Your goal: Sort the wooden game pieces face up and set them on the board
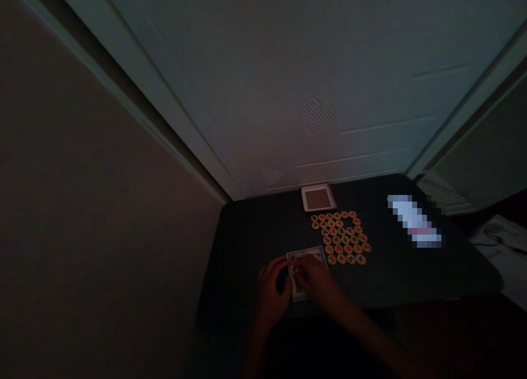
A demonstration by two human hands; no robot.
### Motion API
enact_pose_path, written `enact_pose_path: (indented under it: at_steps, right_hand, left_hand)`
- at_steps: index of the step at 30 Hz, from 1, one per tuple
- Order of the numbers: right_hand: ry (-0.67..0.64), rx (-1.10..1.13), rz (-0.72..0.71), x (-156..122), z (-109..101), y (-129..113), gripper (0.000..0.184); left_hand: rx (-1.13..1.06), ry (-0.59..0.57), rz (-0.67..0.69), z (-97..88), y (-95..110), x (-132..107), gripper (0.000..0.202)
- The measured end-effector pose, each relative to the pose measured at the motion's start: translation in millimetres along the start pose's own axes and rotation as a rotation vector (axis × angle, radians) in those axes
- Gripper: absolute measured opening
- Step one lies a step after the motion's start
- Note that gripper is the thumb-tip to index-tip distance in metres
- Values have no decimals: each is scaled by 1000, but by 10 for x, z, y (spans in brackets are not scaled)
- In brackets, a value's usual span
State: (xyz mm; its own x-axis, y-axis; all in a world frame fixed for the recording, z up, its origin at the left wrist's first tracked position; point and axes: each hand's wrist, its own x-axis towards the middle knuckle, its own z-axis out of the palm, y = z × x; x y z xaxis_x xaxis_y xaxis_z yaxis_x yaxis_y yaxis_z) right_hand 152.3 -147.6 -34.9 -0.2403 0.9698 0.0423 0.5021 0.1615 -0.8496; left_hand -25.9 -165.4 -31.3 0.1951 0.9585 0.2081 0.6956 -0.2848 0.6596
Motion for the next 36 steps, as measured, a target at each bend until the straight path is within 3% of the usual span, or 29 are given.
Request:
enact_pose_path:
  at_steps: [7,14,22,36]
  right_hand:
    - [-51,66,-71,-27,-86,-36,27]
    - [-10,88,-85,-79,-114,-20,27]
    - [-21,115,-115,-65,-138,-79,42]
    - [-10,114,-141,-51,-71,28,39]
  left_hand:
    - [-1,-4,-14,-10,20,13,38]
    - [4,3,-13,-1,4,7,38]
    - [1,-3,-9,0,12,10,39]
    - [31,9,9,-4,25,12,37]
